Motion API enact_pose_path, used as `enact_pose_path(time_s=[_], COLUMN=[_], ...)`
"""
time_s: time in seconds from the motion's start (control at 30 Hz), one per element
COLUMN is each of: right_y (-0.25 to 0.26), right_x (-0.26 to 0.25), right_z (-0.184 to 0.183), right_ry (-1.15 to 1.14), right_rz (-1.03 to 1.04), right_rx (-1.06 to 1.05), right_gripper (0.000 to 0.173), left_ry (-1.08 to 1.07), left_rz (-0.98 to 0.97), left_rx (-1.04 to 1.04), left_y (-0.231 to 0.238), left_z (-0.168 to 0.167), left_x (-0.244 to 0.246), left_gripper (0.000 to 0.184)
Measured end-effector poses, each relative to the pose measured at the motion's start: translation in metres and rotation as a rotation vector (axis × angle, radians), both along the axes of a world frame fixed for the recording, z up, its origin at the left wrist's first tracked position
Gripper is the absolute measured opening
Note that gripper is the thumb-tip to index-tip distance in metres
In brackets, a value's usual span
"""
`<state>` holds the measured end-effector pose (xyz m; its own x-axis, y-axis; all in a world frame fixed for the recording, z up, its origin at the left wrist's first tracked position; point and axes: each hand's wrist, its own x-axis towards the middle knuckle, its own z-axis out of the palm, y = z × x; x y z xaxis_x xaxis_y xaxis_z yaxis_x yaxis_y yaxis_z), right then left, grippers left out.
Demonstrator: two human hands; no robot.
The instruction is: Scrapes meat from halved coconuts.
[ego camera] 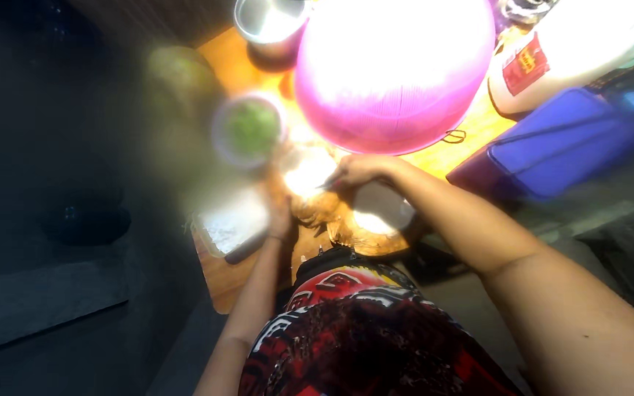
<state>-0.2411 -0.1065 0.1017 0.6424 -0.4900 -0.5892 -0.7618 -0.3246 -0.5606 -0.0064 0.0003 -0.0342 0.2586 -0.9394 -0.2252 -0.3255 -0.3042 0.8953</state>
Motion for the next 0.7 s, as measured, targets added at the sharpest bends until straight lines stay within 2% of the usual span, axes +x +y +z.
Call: enact_pose_path(time_s=[0.1,0.2,0.33,0.4,0.5,0.57,0.7], right_y=[-0.004,-0.002,-0.003,-0.009,-0.009,-0.005,-0.007], right_x=[0.0,0.005,-0.001,-0.003,-0.001,0.0,0.0], right_z=[-0.014,-0.027,-0.002,0.003,-0.016,-0.028,-0.001], right_ry=[-0.104,-0.14,0.001,0.015,-0.107,-0.136,0.122], right_rz=[-0.08,-0.058,0.051,0.037,-0.047,-0.027,0.05], right_rx=[-0.051,-0.071,-0.024,-0.045,-0.09,-0.095,-0.081], right_gripper=[0.033,0.033,0.031,0.031,0.033,0.033,0.029], left_ry=[0.011,0.034,0.051,0.061,0.055,0.057,0.049], left_rz=[-0.01,-0.002,0.006,0.001,0.007,0.008,0.001], left_rx=[-0.063,-0.06,-0.057,-0.087,-0.073,-0.027,-0.032], left_y=[-0.008,-0.008,-0.007,-0.008,-0.008,-0.006,-0.004], left_z=[-0.009,-0.009,-0.009,-0.014,-0.013,-0.007,-0.004], left_x=[0.003,0.003,0.002,0.003,0.002,0.001,0.0], left_gripper=[0.088,0.088,0.088,0.089,0.091,0.09,0.088])
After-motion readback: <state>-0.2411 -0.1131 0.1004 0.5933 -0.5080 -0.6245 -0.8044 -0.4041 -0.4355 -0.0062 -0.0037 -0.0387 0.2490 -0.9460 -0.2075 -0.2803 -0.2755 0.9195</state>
